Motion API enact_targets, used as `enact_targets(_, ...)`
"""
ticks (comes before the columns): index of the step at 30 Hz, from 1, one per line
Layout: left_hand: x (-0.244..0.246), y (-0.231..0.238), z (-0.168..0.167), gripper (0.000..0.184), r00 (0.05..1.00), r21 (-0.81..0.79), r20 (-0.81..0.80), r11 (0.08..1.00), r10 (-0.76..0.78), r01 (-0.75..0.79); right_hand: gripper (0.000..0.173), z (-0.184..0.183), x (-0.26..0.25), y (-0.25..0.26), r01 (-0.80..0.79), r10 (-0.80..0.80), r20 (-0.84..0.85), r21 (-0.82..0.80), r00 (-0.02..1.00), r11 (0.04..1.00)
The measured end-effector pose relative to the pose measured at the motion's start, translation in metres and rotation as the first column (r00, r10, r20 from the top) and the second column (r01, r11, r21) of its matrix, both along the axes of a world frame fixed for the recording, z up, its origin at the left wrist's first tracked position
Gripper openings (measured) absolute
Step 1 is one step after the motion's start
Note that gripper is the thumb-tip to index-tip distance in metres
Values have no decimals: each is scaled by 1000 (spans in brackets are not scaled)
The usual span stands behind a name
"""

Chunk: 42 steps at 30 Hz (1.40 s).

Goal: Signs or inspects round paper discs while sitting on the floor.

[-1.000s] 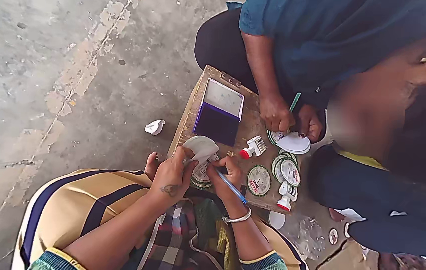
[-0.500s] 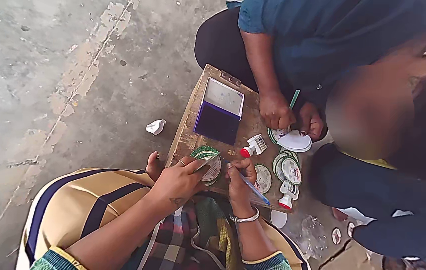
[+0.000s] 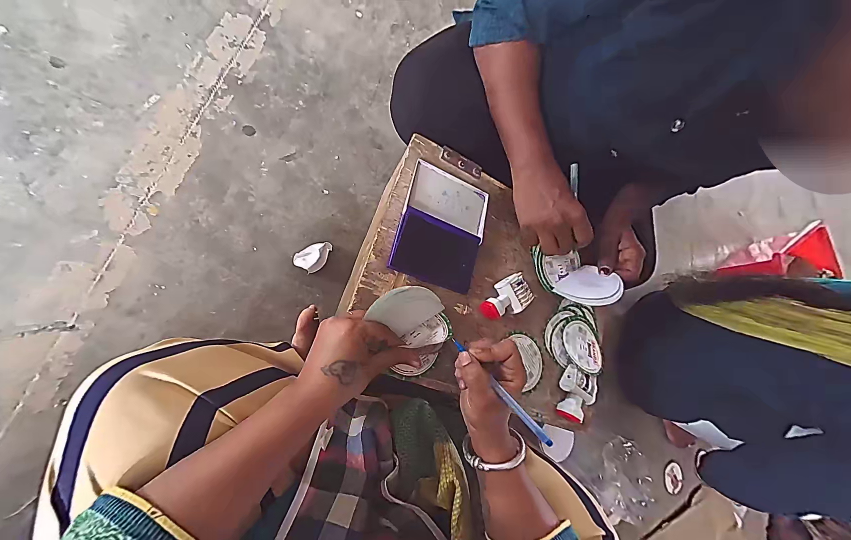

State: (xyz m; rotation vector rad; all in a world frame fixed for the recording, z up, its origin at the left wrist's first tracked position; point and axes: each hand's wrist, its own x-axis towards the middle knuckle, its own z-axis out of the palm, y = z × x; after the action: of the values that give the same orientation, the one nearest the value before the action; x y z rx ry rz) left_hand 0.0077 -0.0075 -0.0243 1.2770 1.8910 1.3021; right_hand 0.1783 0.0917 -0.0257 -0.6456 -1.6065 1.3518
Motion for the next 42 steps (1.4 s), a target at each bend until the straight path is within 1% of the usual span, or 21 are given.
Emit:
enact_targets(1, -1, 1, 1, 24, 1000, -20, 23, 1000, 10, -10, 17, 1, 1, 0, -14, 13, 19, 50, 1000, 999)
enact_targets(3, -3, 2, 3, 21, 998, -44, 56, 999, 27, -24, 13, 1, 1, 1, -38, 29, 65, 148, 997, 988)
enact_targets(5, -1, 2, 0, 19, 998, -10, 36, 998, 60, -60, 11, -2, 0, 4, -67, 40, 122, 221, 992, 973)
enact_targets(7, 0, 1, -3, 17, 997, 22, 19, 997, 74, -74, 7, -5, -4, 9, -119, 62, 214, 269, 975, 956)
enact_targets(9, 1, 1, -4, 18, 997, 27, 14, 997, 74, -74, 7, -9, -10, 11, -148, 64, 303, 261, 951, 954)
enact_targets(11, 1, 1, -5, 17, 997, 39, 18, 996, 77, -78, 7, -11, -15, 10, -139, 54, 363, 213, 930, 967)
enact_targets(14, 2, 1, -6, 15, 995, 43, 39, 994, 95, -96, 9, -11, -18, 8, -122, 44, 391, 178, 919, 976)
enact_targets(17, 3, 2, -6, 15, 991, 38, 45, 991, 126, -128, 12, -13, -18, 8, -114, 17, 412, 211, 911, 971)
enact_targets(21, 2, 3, -4, 15, 986, 9, 65, 988, 156, -157, 14, -14, -19, 8, -134, 25, 417, 234, 908, 963)
enact_targets(24, 2, 5, -1, 20, 978, -57, 76, 980, 193, -189, 11, -15, -18, 8, -120, 14, 394, 245, 919, 962)
enact_targets(26, 1, 5, -1, 22, 979, -68, 91, 982, 182, -176, 8, -16, -16, 9, -105, 34, 310, 214, 950, 971)
enact_targets(28, 2, 5, -3, 21, 979, -33, 120, 986, 167, -165, 13, -17, -13, 9, -96, 62, 198, 170, 978, 981)
enact_targets(30, 2, 4, -6, 22, 981, 0, 127, 989, 144, -145, 14, -18, -8, 11, -82, 63, 107, 188, 992, 979)
enact_targets(34, 0, 4, -3, 33, 990, -21, 72, 993, 119, -118, 14, -9, -4, 11, 10, -9, -3, 259, 1000, 966)
enact_targets(36, 0, 4, -3, 35, 992, -20, 53, 994, 111, -110, 9, 7, -7, 9, -17, 15, 9, 320, 1000, 947)
enact_targets(38, 0, 3, -2, 31, 992, -45, 75, 995, 97, -94, 6, 21, -10, 9, -93, 82, 49, 338, 995, 936)
enact_targets(40, 0, 3, -2, 24, 991, -60, 85, 993, 102, -97, 6, 21, -14, 13, -159, 123, 134, 313, 983, 936)
enact_targets(42, 1, 4, -4, 19, 990, -54, 78, 993, 114, -110, 7, 9, -16, 16, -196, 133, 238, 264, 962, 944)
